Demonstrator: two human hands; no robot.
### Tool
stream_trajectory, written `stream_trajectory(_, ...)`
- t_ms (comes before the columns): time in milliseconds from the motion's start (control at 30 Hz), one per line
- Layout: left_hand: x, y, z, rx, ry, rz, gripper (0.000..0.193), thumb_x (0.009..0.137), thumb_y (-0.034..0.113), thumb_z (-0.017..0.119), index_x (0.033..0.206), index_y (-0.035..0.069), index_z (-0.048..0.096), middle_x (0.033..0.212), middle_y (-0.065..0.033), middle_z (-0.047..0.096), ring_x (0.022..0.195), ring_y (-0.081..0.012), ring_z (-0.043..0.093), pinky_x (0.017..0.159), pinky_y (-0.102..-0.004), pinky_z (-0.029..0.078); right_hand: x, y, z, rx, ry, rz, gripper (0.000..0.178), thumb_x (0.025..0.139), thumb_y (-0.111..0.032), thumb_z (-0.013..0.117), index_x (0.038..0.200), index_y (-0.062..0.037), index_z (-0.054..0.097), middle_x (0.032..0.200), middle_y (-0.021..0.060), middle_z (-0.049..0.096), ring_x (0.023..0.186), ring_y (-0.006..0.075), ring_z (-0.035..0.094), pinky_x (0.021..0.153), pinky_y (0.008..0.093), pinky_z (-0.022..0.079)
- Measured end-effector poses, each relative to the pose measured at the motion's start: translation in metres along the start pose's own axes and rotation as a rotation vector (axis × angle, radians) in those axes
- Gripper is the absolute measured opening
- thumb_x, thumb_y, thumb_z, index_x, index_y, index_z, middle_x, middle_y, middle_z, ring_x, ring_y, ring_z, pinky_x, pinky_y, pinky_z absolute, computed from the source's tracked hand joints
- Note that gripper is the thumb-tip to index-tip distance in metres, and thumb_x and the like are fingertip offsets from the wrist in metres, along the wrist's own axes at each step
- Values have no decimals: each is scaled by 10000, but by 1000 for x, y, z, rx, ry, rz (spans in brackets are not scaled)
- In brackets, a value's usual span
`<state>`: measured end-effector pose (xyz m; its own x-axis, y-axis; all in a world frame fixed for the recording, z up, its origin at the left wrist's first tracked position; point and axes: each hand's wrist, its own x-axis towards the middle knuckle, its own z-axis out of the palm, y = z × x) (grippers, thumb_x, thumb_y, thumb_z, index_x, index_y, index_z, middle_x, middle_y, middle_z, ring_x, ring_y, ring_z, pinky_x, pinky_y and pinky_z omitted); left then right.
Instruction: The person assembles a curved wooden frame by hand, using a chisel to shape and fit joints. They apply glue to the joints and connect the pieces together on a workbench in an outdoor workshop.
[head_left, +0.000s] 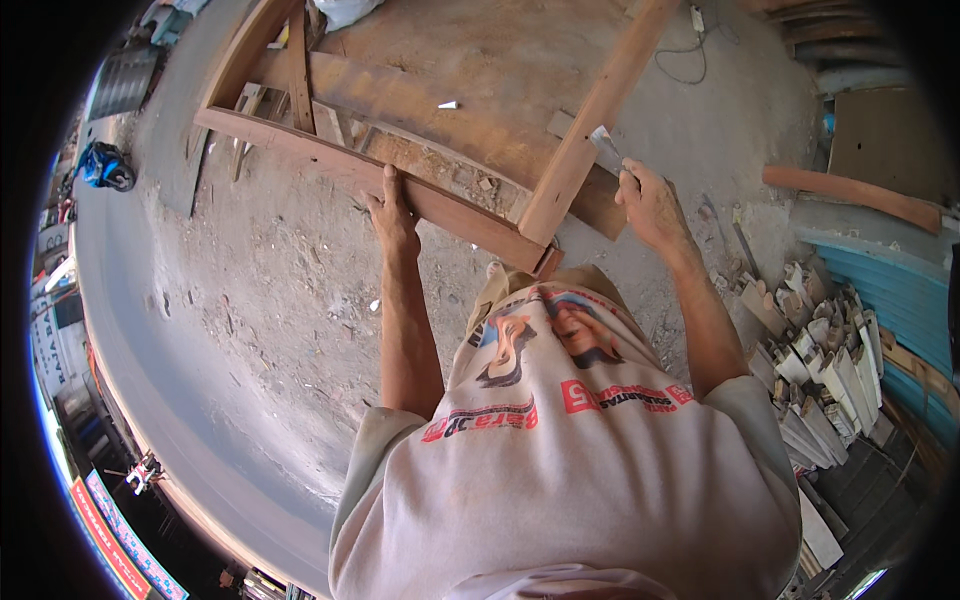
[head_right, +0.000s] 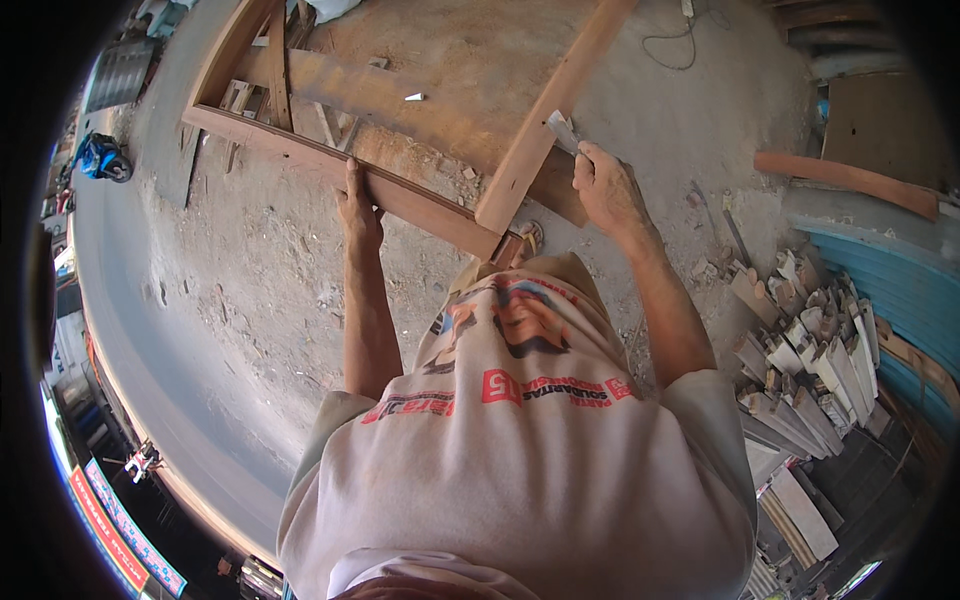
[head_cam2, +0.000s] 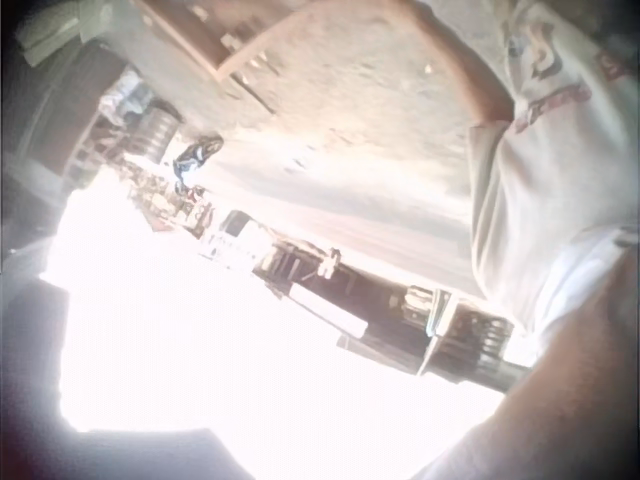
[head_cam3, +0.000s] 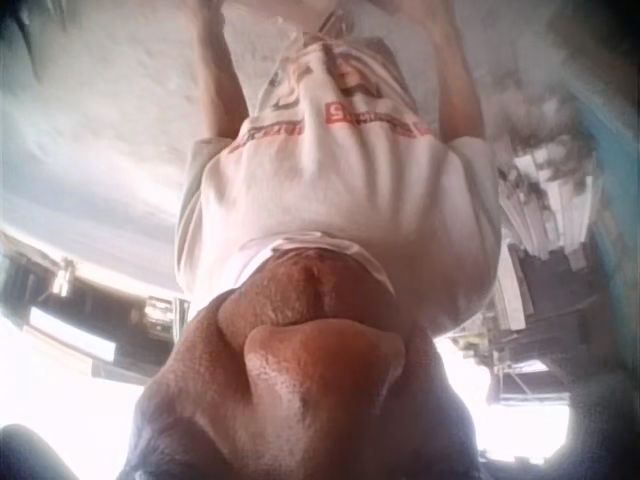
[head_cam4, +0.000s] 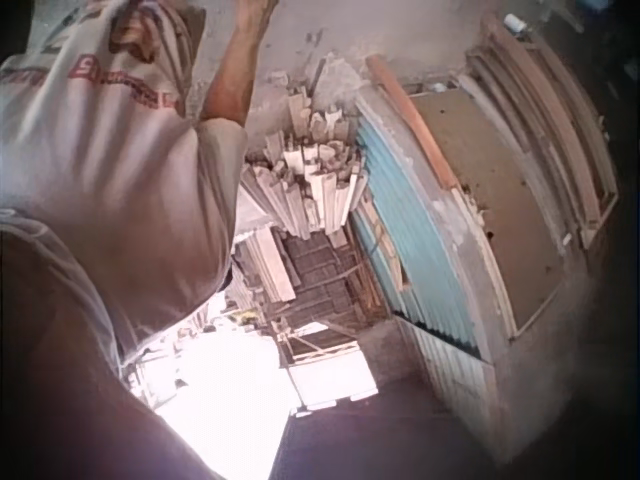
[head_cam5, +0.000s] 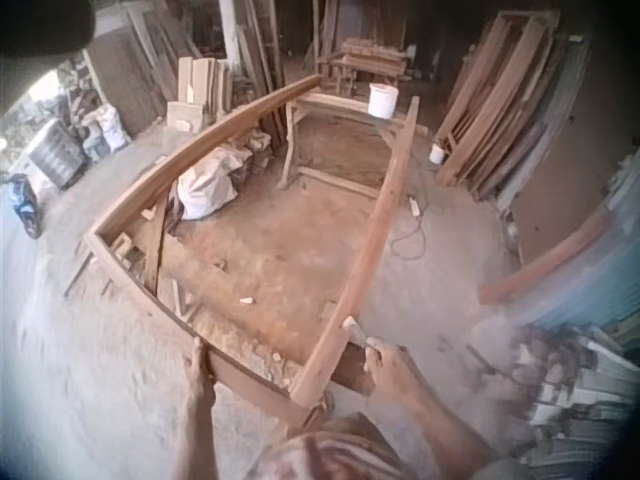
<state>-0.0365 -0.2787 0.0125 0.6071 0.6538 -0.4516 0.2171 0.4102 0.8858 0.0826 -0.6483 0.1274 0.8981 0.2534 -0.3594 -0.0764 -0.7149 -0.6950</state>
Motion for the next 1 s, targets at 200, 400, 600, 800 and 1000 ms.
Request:
stream_trajectory(200,-12,8,7,39,3,59,1286,914,616,770,1677,-17,-49,1618,-328,328,1415,-422,495,1097,-545,494,16,-18,-20,-124,-69,-63,323,1060,-245,477,1079,34,639,801,192,659,749,293,662,764,478,519)
stream_trajectory(400,5,-11,-5,83,55,25,1262,916,666,735,1680,-9,-9,1594,-332,369,1385,-428,529,1089,-564,500,56,-17,-65,-425,-332,-301,330,1041,-259,515,1018,30,673,818,202,686,772,339,678,766,512,520)
stream_trajectory(600,4,-7,1,117,92,43,1074,945,729,649,1595,-53,302,1501,-249,530,1311,-359,600,1047,-527,530,47,10,-80,-233,-418,-525,367,1018,-271,601,1218,16,710,995,266,744,949,403,742,855,455,563)
stream_trajectory(800,1,1,-9,235,261,50,980,934,748,647,1479,-56,512,1393,-214,630,1204,-298,661,1004,-432,558,42,122,-134,-127,-408,-236,451,1003,-283,620,1326,32,640,1100,282,730,1029,430,720,897,476,559)
stream_trajectory(1000,-5,14,-15,378,406,-87,1113,831,803,720,1525,-25,453,1488,-263,554,1365,-406,551,1064,-609,487,26,218,-213,-141,-307,36,471,995,-273,610,1350,36,626,1151,293,719,1082,441,704,933,486,553)
